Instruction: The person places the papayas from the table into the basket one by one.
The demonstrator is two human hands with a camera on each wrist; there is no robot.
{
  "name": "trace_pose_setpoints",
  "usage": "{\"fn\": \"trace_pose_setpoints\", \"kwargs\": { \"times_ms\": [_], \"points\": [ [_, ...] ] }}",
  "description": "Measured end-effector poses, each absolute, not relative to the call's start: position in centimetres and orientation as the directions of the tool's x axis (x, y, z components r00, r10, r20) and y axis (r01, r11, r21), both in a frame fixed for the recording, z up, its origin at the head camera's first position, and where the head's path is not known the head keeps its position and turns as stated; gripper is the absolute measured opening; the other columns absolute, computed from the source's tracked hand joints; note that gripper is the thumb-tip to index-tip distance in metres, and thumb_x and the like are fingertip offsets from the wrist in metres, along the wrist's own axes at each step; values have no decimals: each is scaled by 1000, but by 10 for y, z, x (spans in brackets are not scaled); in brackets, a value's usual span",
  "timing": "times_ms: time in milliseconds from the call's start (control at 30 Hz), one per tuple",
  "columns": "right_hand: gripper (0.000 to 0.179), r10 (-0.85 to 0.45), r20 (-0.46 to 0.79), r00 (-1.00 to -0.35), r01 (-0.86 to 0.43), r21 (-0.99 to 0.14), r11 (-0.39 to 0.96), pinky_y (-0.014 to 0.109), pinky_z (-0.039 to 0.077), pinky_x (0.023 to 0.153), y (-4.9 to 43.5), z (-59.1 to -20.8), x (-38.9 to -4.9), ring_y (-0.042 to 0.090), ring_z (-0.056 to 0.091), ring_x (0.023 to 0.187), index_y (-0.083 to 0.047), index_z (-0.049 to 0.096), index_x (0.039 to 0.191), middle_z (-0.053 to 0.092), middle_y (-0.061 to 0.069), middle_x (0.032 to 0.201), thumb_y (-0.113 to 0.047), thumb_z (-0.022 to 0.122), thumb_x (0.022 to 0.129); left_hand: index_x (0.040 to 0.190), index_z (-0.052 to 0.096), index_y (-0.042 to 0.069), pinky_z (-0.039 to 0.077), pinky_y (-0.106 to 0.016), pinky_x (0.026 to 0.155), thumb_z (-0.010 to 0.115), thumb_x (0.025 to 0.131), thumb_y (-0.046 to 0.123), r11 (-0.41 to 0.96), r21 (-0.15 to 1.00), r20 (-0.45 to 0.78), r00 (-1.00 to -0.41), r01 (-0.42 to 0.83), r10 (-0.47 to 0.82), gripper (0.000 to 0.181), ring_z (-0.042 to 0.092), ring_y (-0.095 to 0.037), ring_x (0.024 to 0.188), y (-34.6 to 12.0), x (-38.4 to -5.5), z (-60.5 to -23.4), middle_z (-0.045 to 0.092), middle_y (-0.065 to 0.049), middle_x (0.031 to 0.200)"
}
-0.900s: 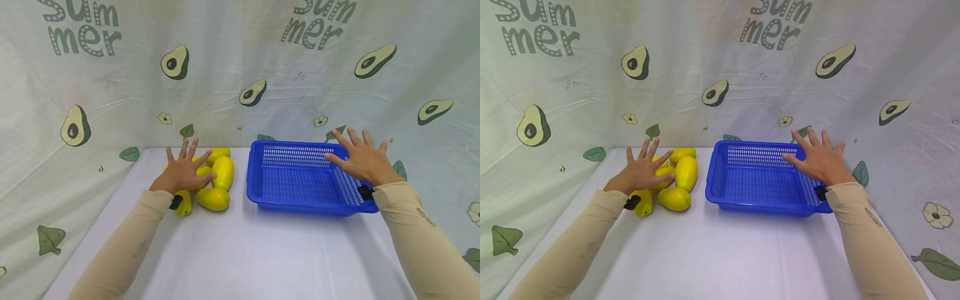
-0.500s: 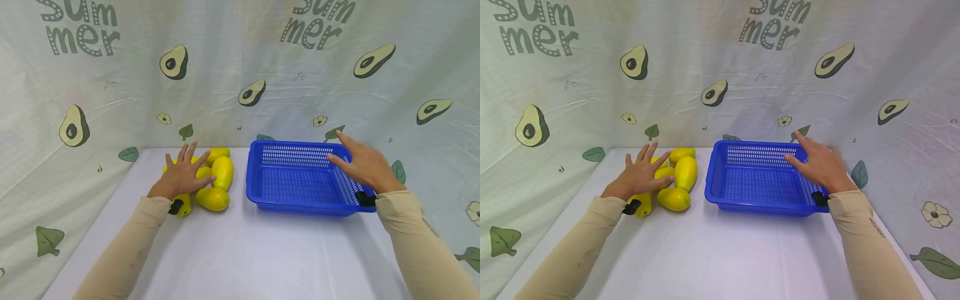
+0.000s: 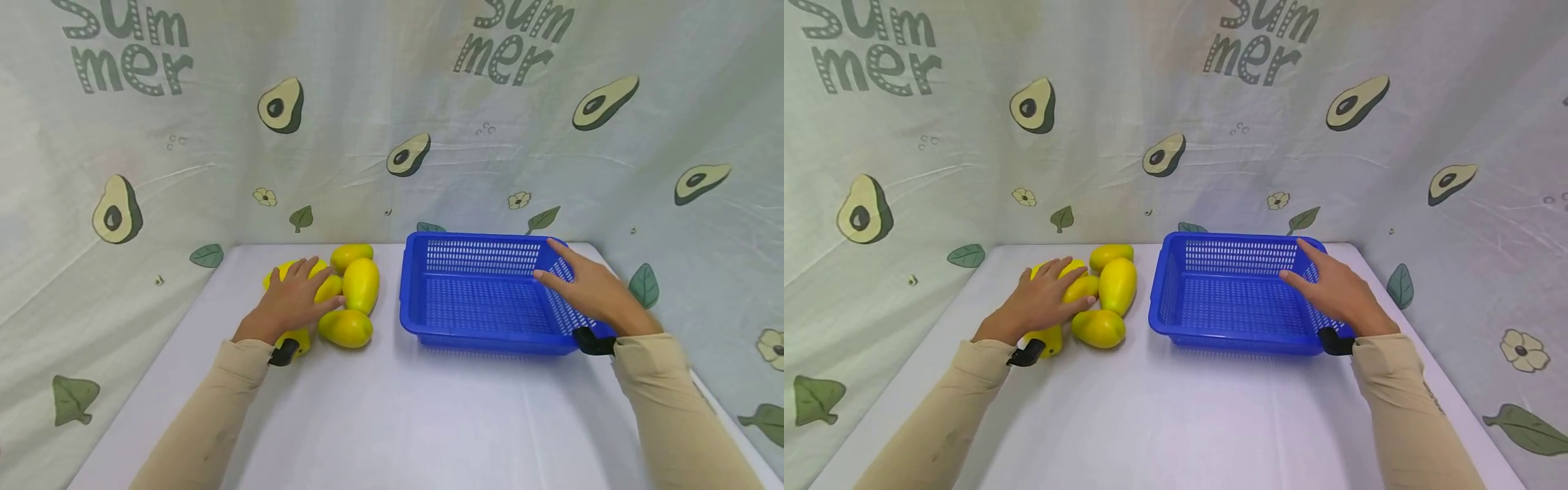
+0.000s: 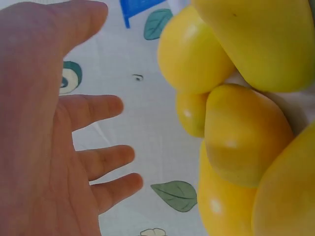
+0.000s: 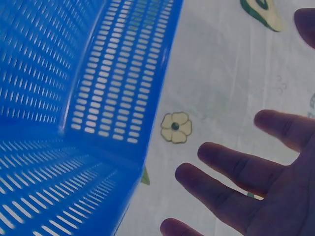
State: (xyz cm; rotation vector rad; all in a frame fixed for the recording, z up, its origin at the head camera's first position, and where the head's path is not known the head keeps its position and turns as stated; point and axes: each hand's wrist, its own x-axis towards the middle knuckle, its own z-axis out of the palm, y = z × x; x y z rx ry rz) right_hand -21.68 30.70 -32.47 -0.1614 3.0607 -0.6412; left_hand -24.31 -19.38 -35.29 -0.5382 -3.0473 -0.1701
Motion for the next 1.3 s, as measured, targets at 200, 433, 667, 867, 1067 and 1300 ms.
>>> {"fn": "trace_pose_setpoints", "kwargs": {
  "times_ms": [200,433,667,867,1067,1300],
  "points": [
    [71,-115,120,-986,-158,-471,868,70,39,97,301,-333,-200,50,49,124,0,39,151,51,33,139,-52,47,103,144,55,11,27,-64,111,59,98,46,904,214,113,-929,370,353,57,38,-39,139,-194,-235,-360,45,-19,150],
    [66,-100,138,-985,-158,-529,834,60,49,88,290,-344,-180,42,58,115,-4,47,147,62,25,128,-52,50,102,134,62,9,40,-55,107,63,98,37,881,294,192,-926,372,326,46,51,-34,129,-196,-231,-371,57,-13,139],
    [63,-80,209,-975,-171,-466,868,61,49,85,270,-364,-167,40,62,112,-8,54,143,67,17,125,-54,53,99,127,67,10,46,-50,102,64,99,34,841,375,267,-914,390,306,38,57,-28,121,-200,-226,-388,65,-7,127],
    [45,-11,444,-896,-189,-359,914,56,52,71,253,-391,-159,36,69,97,-7,70,122,74,11,105,-43,64,95,121,71,9,51,-49,96,64,98,27,797,410,367,-880,445,302,30,63,-26,111,-204,-216,-400,70,-5,117],
    [29,-35,613,-789,-263,-286,921,50,54,60,246,-407,-166,35,71,84,-3,76,106,75,13,94,-26,68,90,114,73,8,52,-48,89,66,97,20,773,418,493,-834,478,249,23,66,-26,102,-210,-215,-407,72,-5,108],
    [26,-87,638,-765,-292,-223,930,50,55,60,247,-418,-169,35,72,82,-6,79,101,76,12,94,-28,68,91,106,75,4,49,-55,93,70,92,12,804,373,612,-774,462,161,16,65,-33,102,-226,-210,-415,73,-12,103]
  ]
}}
